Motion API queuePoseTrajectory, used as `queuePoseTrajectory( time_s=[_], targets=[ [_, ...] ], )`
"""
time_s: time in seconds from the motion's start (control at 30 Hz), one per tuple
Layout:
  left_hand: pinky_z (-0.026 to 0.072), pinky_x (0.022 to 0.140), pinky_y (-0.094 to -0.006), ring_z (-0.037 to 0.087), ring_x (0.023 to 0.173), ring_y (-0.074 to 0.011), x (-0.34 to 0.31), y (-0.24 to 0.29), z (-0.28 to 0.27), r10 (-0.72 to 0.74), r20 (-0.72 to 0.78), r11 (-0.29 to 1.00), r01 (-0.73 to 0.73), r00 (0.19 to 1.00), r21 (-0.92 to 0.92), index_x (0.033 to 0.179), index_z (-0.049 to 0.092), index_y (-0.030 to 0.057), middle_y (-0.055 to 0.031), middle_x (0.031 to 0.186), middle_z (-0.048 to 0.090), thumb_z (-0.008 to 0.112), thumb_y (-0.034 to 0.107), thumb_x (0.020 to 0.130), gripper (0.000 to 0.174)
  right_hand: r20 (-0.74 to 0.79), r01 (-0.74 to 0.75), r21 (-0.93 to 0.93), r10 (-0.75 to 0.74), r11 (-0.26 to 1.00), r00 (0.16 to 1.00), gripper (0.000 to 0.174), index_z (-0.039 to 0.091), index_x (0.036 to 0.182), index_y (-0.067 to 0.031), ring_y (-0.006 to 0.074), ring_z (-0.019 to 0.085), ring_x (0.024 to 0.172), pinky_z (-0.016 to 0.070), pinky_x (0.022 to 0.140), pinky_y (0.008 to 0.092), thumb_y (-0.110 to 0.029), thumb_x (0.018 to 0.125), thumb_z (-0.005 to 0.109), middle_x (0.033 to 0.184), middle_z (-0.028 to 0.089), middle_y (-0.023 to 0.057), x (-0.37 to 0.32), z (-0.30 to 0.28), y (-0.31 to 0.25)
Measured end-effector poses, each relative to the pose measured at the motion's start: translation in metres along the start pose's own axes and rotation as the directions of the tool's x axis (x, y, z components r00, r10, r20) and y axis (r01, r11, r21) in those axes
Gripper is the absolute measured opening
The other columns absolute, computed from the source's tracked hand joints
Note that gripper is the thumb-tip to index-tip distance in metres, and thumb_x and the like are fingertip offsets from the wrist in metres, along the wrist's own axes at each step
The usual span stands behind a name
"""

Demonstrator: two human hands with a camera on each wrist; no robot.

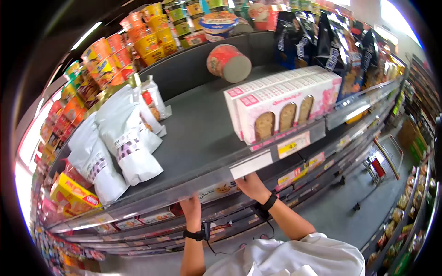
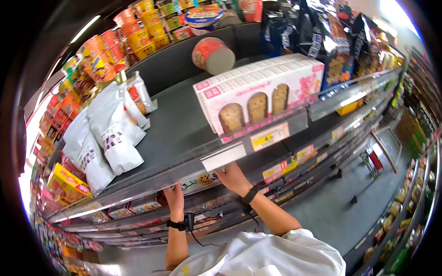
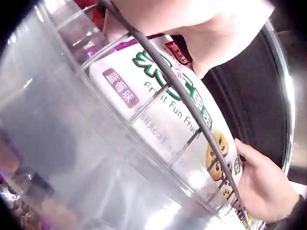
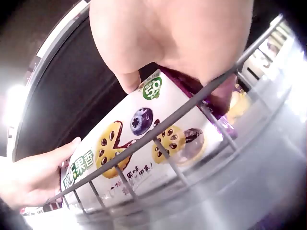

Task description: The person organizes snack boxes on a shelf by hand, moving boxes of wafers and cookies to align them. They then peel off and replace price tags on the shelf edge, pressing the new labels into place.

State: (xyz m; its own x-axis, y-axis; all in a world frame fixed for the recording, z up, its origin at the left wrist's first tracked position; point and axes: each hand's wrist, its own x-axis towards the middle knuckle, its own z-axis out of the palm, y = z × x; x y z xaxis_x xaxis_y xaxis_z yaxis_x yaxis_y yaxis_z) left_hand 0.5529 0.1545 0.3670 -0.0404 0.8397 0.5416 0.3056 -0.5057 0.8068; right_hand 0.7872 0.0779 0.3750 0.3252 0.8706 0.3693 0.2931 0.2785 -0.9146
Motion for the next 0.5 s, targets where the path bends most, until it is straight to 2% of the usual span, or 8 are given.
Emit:
queuePoseTrajectory(
  time_s=[0.1, 0.17, 0.2, 0.23, 0.27, 0.37, 0.4, 0.5],
  targets=[
    [0.0453, 0.104, -0.0403, 0.059, 0.114, -0.0281, 0.001, -0.010, -0.008, -0.125, 0.222, 0.990, 0.135, 0.967, -0.030, 0.139, 0.048, -0.0071, -0.0182, 0.129, 0.062, 0.067, 0.025, 0.103, 0.051, -0.047, -0.006, -0.080, 0.003, 0.997, 0.999, 0.039, 0.059, 0.127, 0.0040, 0.0434, 0.060, 0.118, 0.0473, 0.102, 0.0445, -0.014, 0.095, 0.070, 0.125, 0.064, 0.0258, -0.012, -0.004, -0.014],
    [0.0405, 0.109, -0.0420, 0.056, 0.121, -0.0298, -0.001, -0.018, -0.011, -0.177, 0.203, 0.984, 0.169, 0.963, 0.058, 0.143, 0.044, -0.0066, -0.0214, 0.130, 0.060, 0.067, 0.031, 0.104, 0.058, -0.232, 0.064, -0.161, -0.101, 0.985, 0.968, 0.046, 0.053, 0.132, 0.0041, 0.0440, 0.060, 0.116, 0.0482, 0.100, 0.0436, -0.017, 0.095, 0.072, 0.129, 0.060, 0.0261, -0.027, 0.001, -0.038],
    [0.0392, 0.110, -0.0424, 0.055, 0.122, -0.0293, -0.002, -0.009, -0.012, -0.121, 0.176, 0.990, 0.106, 0.977, 0.090, 0.141, 0.044, -0.0067, -0.0215, 0.130, 0.060, 0.067, 0.032, 0.104, 0.058, -0.232, 0.075, -0.228, -0.129, 0.971, 0.964, 0.055, 0.047, 0.139, 0.0045, 0.0448, 0.058, 0.122, 0.0480, 0.103, 0.0426, -0.017, 0.096, 0.072, 0.137, 0.056, 0.0268, -0.033, 0.000, -0.034],
    [0.0380, 0.111, -0.0428, 0.054, 0.123, -0.0287, -0.004, 0.001, -0.012, -0.063, 0.147, 0.991, 0.045, 0.987, 0.122, 0.139, 0.045, -0.0068, -0.0215, 0.130, 0.060, 0.067, 0.033, 0.104, 0.057, -0.265, 0.043, -0.274, -0.119, 0.961, 0.957, 0.055, 0.048, 0.139, 0.0045, 0.0431, 0.058, 0.125, 0.0486, 0.103, 0.0416, -0.016, 0.095, 0.073, 0.137, 0.056, 0.0258, -0.042, 0.001, -0.035],
    [0.0344, 0.114, -0.0474, 0.052, 0.124, -0.0333, -0.006, 0.008, -0.012, -0.079, 0.146, 0.997, 0.075, 0.986, 0.037, 0.135, 0.047, -0.0073, -0.0225, 0.132, 0.057, 0.069, 0.030, 0.102, 0.054, -0.296, 0.011, -0.318, -0.110, 0.948, 0.949, 0.055, 0.048, 0.140, 0.0046, 0.0414, 0.057, 0.128, 0.0491, 0.103, 0.0407, -0.014, 0.094, 0.073, 0.137, 0.057, 0.0247, -0.051, 0.002, -0.036],
    [0.0330, 0.114, -0.0521, 0.048, 0.127, -0.0398, -0.019, -0.001, -0.003, 0.243, 0.112, 0.893, -0.268, 0.963, 0.362, 0.137, 0.047, -0.0064, -0.0233, 0.132, 0.055, 0.070, 0.024, 0.100, 0.053, -0.302, -0.015, -0.401, -0.116, 0.916, 0.946, 0.055, 0.049, 0.141, 0.0030, 0.0394, 0.055, 0.134, 0.0498, 0.104, 0.0402, -0.012, 0.094, 0.073, 0.140, 0.055, 0.0230, -0.062, 0.003, -0.034],
    [0.0340, 0.113, -0.0543, 0.042, 0.132, -0.0449, -0.026, 0.017, -0.006, 0.196, 0.165, 0.887, -0.246, 0.967, 0.391, 0.137, 0.048, -0.0048, -0.0248, 0.137, 0.049, 0.070, 0.015, 0.098, 0.049, -0.294, -0.020, -0.420, -0.115, 0.908, 0.949, 0.055, 0.049, 0.142, 0.0022, 0.0393, 0.054, 0.135, 0.0499, 0.105, 0.0404, -0.011, 0.094, 0.073, 0.142, 0.055, 0.0227, -0.067, 0.004, -0.035],
    [0.0344, 0.114, -0.0534, 0.039, 0.136, -0.0428, -0.034, 0.036, -0.005, 0.287, 0.075, 0.934, -0.296, 0.955, 0.200, 0.131, 0.052, -0.0028, -0.0254, 0.145, 0.041, 0.069, 0.008, 0.097, 0.040, -0.272, -0.008, -0.431, -0.121, 0.902, 0.955, 0.052, 0.051, 0.142, -0.0012, 0.0393, 0.054, 0.135, 0.0502, 0.105, 0.0405, -0.010, 0.095, 0.071, 0.144, 0.054, 0.0214, -0.078, 0.002, -0.056]
  ],
)
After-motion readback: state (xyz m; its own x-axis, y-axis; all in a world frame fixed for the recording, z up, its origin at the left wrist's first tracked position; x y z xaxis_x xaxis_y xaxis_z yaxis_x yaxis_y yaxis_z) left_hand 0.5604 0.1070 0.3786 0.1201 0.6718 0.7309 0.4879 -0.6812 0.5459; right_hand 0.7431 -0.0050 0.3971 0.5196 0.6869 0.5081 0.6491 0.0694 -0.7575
